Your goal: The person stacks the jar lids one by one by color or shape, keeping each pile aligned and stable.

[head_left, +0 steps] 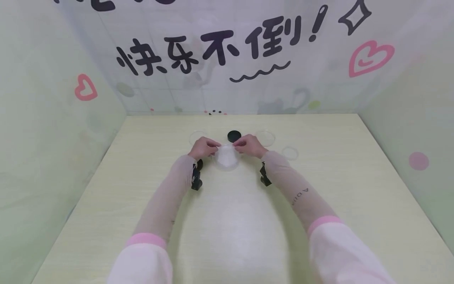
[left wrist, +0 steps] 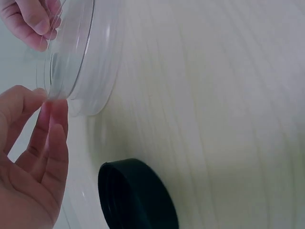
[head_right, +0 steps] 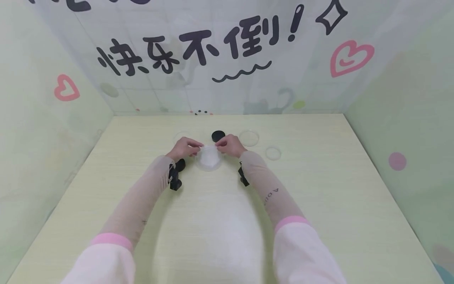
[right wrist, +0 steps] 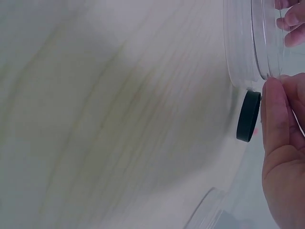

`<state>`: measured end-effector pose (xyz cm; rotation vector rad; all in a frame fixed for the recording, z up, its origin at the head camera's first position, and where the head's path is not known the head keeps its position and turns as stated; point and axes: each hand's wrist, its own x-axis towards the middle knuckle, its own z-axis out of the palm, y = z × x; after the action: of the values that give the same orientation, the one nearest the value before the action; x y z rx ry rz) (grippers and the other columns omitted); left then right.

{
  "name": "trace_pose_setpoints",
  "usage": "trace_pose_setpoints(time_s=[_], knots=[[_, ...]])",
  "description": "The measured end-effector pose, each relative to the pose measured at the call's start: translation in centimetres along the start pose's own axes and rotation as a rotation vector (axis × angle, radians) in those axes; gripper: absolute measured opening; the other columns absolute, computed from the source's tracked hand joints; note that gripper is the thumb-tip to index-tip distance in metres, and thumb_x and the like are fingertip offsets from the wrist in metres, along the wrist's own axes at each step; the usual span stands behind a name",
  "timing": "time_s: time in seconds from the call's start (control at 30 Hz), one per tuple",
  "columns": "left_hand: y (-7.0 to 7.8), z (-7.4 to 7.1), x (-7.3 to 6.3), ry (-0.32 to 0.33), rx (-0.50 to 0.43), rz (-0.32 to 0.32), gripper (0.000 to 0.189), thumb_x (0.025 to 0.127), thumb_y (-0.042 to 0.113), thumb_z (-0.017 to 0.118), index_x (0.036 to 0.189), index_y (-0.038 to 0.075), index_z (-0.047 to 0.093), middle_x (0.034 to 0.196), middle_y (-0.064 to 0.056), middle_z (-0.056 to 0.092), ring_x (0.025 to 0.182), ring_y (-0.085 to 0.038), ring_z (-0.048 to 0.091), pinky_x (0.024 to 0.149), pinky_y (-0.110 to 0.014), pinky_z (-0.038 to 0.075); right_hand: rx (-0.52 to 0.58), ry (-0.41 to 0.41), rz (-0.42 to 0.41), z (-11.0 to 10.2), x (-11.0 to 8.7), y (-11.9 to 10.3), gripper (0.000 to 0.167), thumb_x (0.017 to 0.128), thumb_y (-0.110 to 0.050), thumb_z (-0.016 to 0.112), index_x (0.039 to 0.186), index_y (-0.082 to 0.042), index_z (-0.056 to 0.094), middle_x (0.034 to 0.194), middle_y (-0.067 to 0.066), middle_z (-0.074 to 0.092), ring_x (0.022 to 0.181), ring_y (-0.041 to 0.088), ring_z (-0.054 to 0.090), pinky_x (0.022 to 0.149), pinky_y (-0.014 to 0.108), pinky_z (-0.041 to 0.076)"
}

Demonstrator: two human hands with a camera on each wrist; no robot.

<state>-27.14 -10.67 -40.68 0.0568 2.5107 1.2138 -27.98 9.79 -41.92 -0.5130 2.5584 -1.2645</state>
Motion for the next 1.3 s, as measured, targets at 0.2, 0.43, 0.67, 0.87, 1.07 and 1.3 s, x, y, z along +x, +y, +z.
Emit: trace_pose_setpoints(time_s=[0.2,0.43,0.67,0.87,1.07,1.3], knots=[[-0.4,0.5,0.1,0.017,0.023,0.023,0.023,0.084,0.010,0.058,0.105,0.008,0.065,0.095,-0.010,0.064,0.075,-0.017,0.060,0.058,-0.022,0.045,-0.017,0.007,-0.009,0.2,0.1,0.4,0.020,0.082,-0.003,0.061,0.100,0.004,0.064,0.099,0.018,0.063,0.079,0.021,0.062,0.069,0.025,0.050],[-1.0,0.8,0.2,0.040,0.038,0.053,0.022,0.084,0.009,0.058,0.104,0.007,0.066,0.089,-0.010,0.065,0.070,-0.016,0.058,0.055,-0.021,0.043,-0.008,0.011,-0.014,0.4,0.2,0.6,0.019,0.081,-0.003,0.061,0.098,0.004,0.065,0.098,0.017,0.063,0.080,0.021,0.061,0.069,0.025,0.050],[-1.2,0.9,0.3,0.032,0.040,0.036,0.023,0.084,0.010,0.058,0.105,0.008,0.066,0.093,-0.010,0.064,0.072,-0.016,0.058,0.056,-0.021,0.043,-0.025,0.011,-0.012,0.6,0.3,0.8,0.018,0.081,-0.003,0.061,0.097,0.004,0.065,0.097,0.017,0.064,0.077,0.019,0.061,0.068,0.024,0.049],[-1.3,1.1,0.6,0.031,0.067,0.026,0.023,0.084,0.010,0.058,0.105,0.010,0.066,0.092,-0.008,0.064,0.073,-0.016,0.057,0.057,-0.022,0.043,-0.024,0.013,-0.002,0.7,0.3,0.8,0.017,0.081,-0.002,0.061,0.096,0.004,0.066,0.096,0.017,0.064,0.073,0.016,0.060,0.065,0.022,0.048],[-1.3,1.1,0.5,0.033,0.090,0.021,0.022,0.084,0.011,0.058,0.104,0.010,0.066,0.090,-0.007,0.065,0.073,-0.015,0.057,0.057,-0.021,0.042,-0.029,0.003,0.010,0.7,0.4,0.8,0.018,0.081,-0.002,0.061,0.097,0.004,0.066,0.093,0.016,0.064,0.069,0.014,0.057,0.062,0.021,0.047],[-1.2,1.2,0.3,0.045,0.109,0.014,0.022,0.084,0.012,0.058,0.104,0.011,0.067,0.090,-0.006,0.065,0.074,-0.015,0.056,0.059,-0.022,0.041,-0.026,0.005,0.012,0.8,0.5,1.0,0.017,0.081,-0.002,0.061,0.097,0.003,0.066,0.092,0.015,0.065,0.069,0.013,0.057,0.062,0.021,0.047]])
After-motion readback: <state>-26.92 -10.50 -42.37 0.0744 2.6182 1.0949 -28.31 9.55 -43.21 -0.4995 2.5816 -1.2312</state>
